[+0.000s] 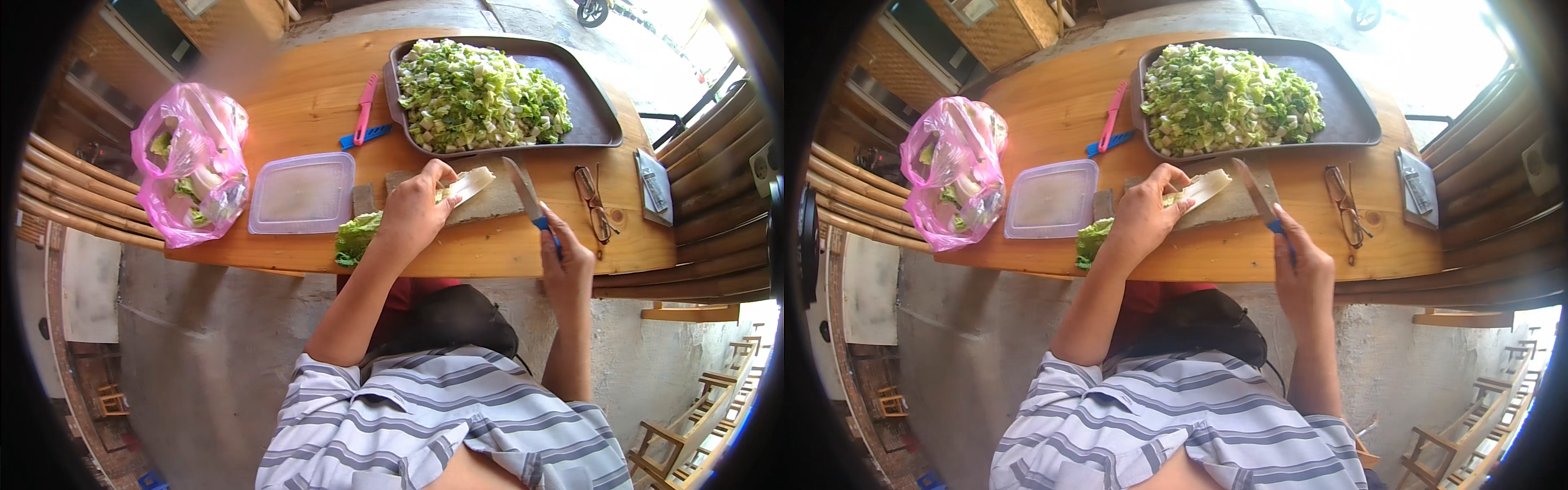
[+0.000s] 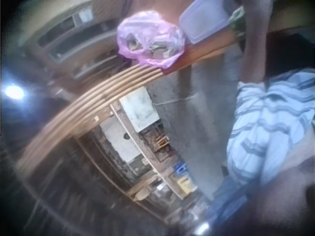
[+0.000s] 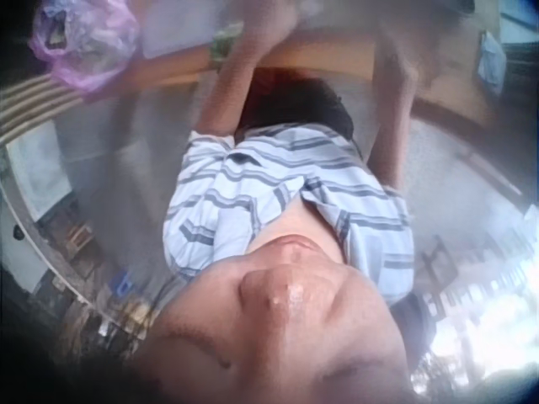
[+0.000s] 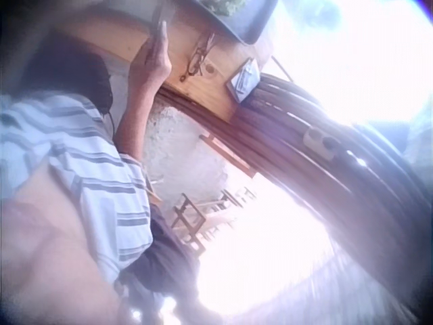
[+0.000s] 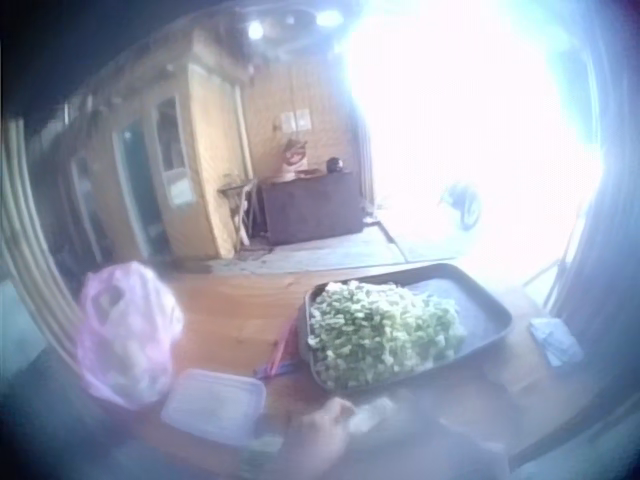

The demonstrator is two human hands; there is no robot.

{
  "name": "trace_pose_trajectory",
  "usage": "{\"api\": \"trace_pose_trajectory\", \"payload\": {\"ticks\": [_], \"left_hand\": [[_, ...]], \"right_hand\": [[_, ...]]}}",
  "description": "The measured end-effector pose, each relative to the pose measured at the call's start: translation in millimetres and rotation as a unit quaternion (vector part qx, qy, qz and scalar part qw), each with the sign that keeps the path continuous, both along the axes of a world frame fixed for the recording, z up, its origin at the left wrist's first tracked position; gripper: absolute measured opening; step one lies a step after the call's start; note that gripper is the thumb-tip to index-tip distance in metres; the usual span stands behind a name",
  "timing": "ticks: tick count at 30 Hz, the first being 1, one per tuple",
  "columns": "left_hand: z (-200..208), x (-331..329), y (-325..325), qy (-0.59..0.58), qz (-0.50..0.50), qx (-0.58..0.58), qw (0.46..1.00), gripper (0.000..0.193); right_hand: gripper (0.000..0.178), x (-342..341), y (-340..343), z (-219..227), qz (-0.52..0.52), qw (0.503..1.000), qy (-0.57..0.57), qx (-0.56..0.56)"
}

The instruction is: The person chops green leafy vegetables on a wooden cutting board using a knife and transfers the chopped pieces into a metal tray. The person repeatedly slices the vegetables and moves them from the board to the tray throughout the clip.

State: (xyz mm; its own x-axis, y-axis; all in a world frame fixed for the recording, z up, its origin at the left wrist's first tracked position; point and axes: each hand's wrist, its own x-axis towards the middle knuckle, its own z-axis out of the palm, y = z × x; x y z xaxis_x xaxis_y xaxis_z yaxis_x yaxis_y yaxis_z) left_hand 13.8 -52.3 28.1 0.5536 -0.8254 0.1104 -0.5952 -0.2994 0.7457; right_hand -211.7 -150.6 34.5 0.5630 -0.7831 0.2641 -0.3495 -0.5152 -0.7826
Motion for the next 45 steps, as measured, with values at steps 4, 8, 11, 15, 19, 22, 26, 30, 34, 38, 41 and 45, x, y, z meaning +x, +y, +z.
{"api": "trace_pose_trajectory", "payload": {"ticks": [4, 8, 11, 15, 19, 22, 26, 30, 34, 38, 41, 45], "left_hand": [[-8.5, -4.1, -1.6, -0.068, -0.025, 0.004, 0.997, 0.023], [-14.1, -6.1, -0.4, -0.105, -0.029, -0.031, 0.994, 0.025], [-12.0, -7.9, -1.1, -0.103, -0.026, -0.012, 0.994, 0.025], [-13.2, -6.4, -0.8, -0.111, -0.033, -0.021, 0.993, 0.024], [-13.9, -5.6, -0.7, -0.113, -0.041, -0.027, 0.992, 0.025], [-15.0, -5.3, -0.9, -0.114, -0.04, -0.024, 0.992, 0.025], [-14.9, -8.6, 0.1, -0.115, -0.019, -0.023, 0.993, 0.021], [-20.8, -11.6, 2.0, -0.125, 0.01, -0.051, 0.991, 0.018], [-29.9, -8.2, 2.5, -0.119, 0.0, -0.101, 0.988, 0.019], [-31.2, -7.7, 3.0, -0.125, 0.0, -0.12, 0.985, 0.02], [-31.5, -7.8, 2.2, -0.122, 0.001, -0.122, 0.985, 0.02], [-34.4, -8.6, 1.5, -0.122, 0.001, -0.134, 0.983, 0.021]], "right_hand": [[0.049, 12.5, -1.8, -8.7, 0.029, 0.981, 0.05, -0.187], [0.051, 20.9, -10.3, -12.1, 0.034, 0.967, 0.1, -0.233], [0.052, 27.0, -12.7, -15.3, 0.043, 0.954, 0.128, -0.266], [0.053, 32.0, -12.7, -20.8, 0.051, 0.933, 0.188, -0.303], [0.056, 34.6, -17.8, -21.0, 0.084, 0.913, 0.235, -0.322], [0.059, 45.3, -27.3, -16.8, 0.119, 0.895, 0.267, -0.337], [0.056, 43.8, -37.6, -14.8, 0.15, 0.903, 0.252, -0.313], [0.048, 18.4, -34.1, 3.8, 0.141, 0.916, 0.258, -0.274], [0.043, 2.9, -29.7, 18.3, 0.138, 0.948, 0.207, -0.196], [0.043, 9.8, -22.3, 15.6, 0.125, 0.961, 0.161, -0.186], [0.044, 23.7, -15.4, 6.0, 0.128, 0.953, 0.176, -0.211], [0.047, 37.3, -13.1, -7.6, 0.133, 0.943, 0.186, -0.243]]}}
